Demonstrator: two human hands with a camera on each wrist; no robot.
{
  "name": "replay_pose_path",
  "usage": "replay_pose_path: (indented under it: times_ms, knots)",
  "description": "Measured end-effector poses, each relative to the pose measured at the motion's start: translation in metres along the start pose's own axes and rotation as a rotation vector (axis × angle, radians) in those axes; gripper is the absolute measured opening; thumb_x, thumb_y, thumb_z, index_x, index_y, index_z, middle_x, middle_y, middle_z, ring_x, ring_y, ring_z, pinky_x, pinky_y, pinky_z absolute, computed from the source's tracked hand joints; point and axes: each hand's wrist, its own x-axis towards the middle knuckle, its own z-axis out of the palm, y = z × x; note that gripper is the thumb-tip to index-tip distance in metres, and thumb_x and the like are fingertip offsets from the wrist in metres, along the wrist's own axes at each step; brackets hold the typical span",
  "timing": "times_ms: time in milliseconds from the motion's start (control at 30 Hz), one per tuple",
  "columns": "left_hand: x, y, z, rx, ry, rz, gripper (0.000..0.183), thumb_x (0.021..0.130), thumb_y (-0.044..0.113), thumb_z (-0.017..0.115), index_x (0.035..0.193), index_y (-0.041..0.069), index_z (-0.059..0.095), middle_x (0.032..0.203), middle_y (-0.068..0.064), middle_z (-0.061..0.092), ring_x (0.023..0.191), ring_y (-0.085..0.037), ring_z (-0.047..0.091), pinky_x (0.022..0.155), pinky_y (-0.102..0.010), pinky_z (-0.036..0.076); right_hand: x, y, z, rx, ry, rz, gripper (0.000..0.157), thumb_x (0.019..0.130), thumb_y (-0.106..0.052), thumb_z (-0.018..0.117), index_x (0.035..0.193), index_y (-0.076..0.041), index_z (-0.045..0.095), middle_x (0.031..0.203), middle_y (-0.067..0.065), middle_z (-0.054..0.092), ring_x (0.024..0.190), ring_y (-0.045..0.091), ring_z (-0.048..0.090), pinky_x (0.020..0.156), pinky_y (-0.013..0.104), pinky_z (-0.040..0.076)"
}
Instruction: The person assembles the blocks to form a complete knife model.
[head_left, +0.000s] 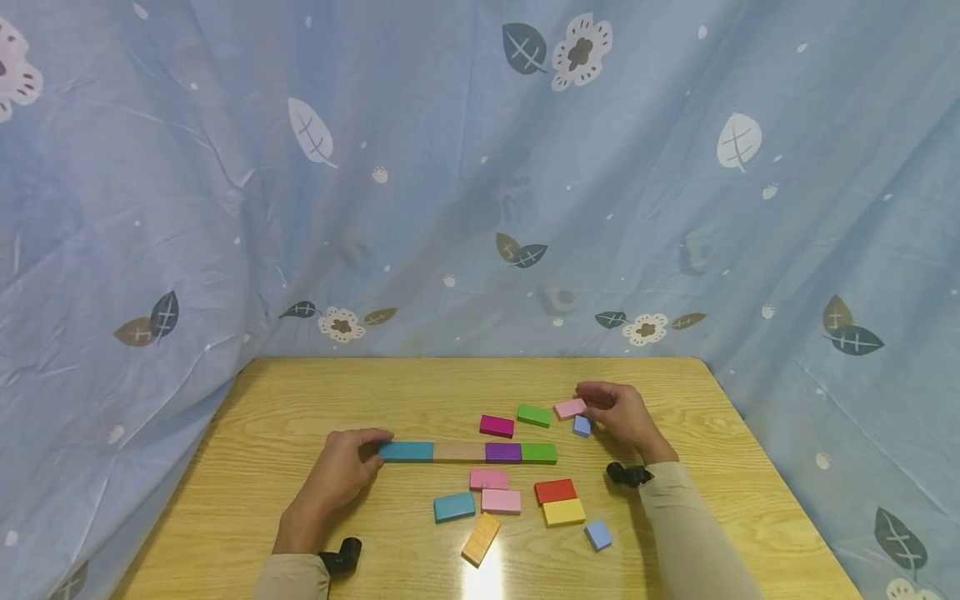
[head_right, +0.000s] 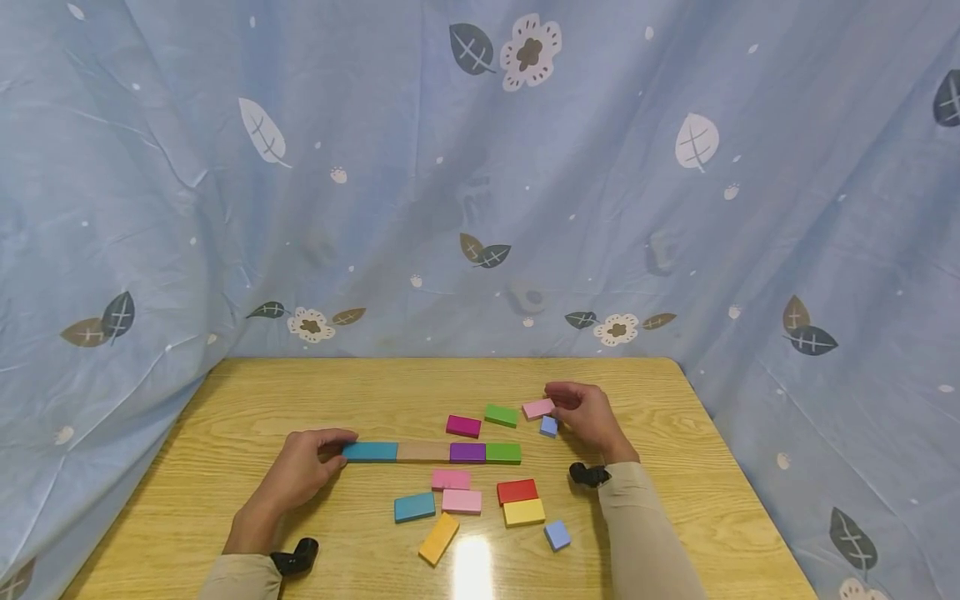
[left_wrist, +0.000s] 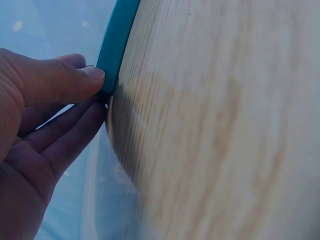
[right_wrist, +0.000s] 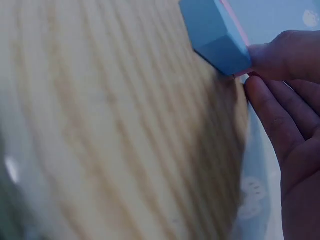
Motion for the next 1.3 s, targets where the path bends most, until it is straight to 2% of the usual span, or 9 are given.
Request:
replay_pose_path:
  times_ms: [367, 467, 600, 867, 1033, 1133, 1300]
  knots:
    - [0.0, 0.002, 0.001, -0.003, -0.005, -0.007, 0.04, 0.093, -0.008, 0.079, 0.13, 0.007, 0.08, 0.13, -0.012, 0.079, 0.129, -0.038, 0.072, 0.109, -0.055, 0.061, -0.004, 0.001, 0.002, -0.018, 0.015, -0.013, 0.043, 0.098, 0.009, 0.076, 0.14, 0.009, 0.068, 0.135, 0.03, 0.073, 0.122, 0.047, 0.074, 0.092, 0.015, 0.062]
    - [0.0, 0.003, 0.002, -0.001, -0.001, -0.006, 0.039, 0.093, -0.008, 0.079, 0.13, 0.007, 0.08, 0.13, -0.012, 0.08, 0.128, -0.038, 0.073, 0.109, -0.054, 0.061, -0.006, 0.004, 0.003, -0.058, 0.037, -0.034, 0.04, 0.097, 0.005, 0.078, 0.137, 0.008, 0.071, 0.131, 0.028, 0.076, 0.117, 0.042, 0.077, 0.09, 0.014, 0.062]
    - [0.0, 0.004, 0.002, 0.0, -0.002, -0.003, 0.04, 0.093, -0.008, 0.079, 0.13, 0.007, 0.08, 0.13, -0.013, 0.08, 0.128, -0.038, 0.073, 0.109, -0.055, 0.061, -0.013, 0.01, 0.0, -0.079, 0.112, -0.031, 0.037, 0.097, 0.0, 0.081, 0.133, 0.005, 0.075, 0.127, 0.026, 0.078, 0.112, 0.032, 0.08, 0.088, 0.014, 0.062]
    - [0.0, 0.003, 0.0, 0.02, 0.008, 0.006, 0.039, 0.093, -0.008, 0.08, 0.129, 0.006, 0.08, 0.13, -0.013, 0.079, 0.129, -0.039, 0.072, 0.111, -0.057, 0.06, -0.052, 0.01, -0.015, -0.047, 0.22, 0.074, 0.037, 0.101, -0.008, 0.08, 0.137, -0.001, 0.075, 0.132, 0.021, 0.077, 0.118, 0.02, 0.078, 0.091, 0.009, 0.059]
    - [0.0, 0.001, 0.0, 0.027, 0.012, 0.015, 0.039, 0.092, -0.007, 0.081, 0.129, 0.007, 0.08, 0.13, -0.013, 0.08, 0.129, -0.038, 0.073, 0.111, -0.055, 0.06, -0.084, 0.004, -0.016, -0.011, 0.3, 0.102, 0.036, 0.099, -0.005, 0.081, 0.135, 0.001, 0.076, 0.132, 0.024, 0.077, 0.112, 0.0, 0.076, 0.09, 0.009, 0.06]
    - [0.0, 0.0, 0.0, 0.026, 0.016, 0.018, 0.039, 0.092, -0.008, 0.081, 0.128, 0.007, 0.08, 0.129, -0.013, 0.08, 0.128, -0.038, 0.073, 0.11, -0.055, 0.06, -0.1, 0.002, -0.013, -0.011, 0.321, 0.099, 0.035, 0.099, -0.003, 0.081, 0.133, 0.001, 0.076, 0.13, 0.025, 0.077, 0.108, -0.008, 0.073, 0.089, 0.01, 0.061]
    - [0.0, 0.0, 0.0, 0.022, 0.017, 0.025, 0.039, 0.091, -0.009, 0.081, 0.128, 0.006, 0.081, 0.129, -0.014, 0.08, 0.128, -0.039, 0.073, 0.11, -0.056, 0.06, -0.116, 0.0, -0.01, -0.032, 0.324, 0.116, 0.035, 0.098, -0.002, 0.081, 0.132, 0.0, 0.077, 0.129, 0.023, 0.078, 0.107, -0.011, 0.072, 0.089, 0.011, 0.061]
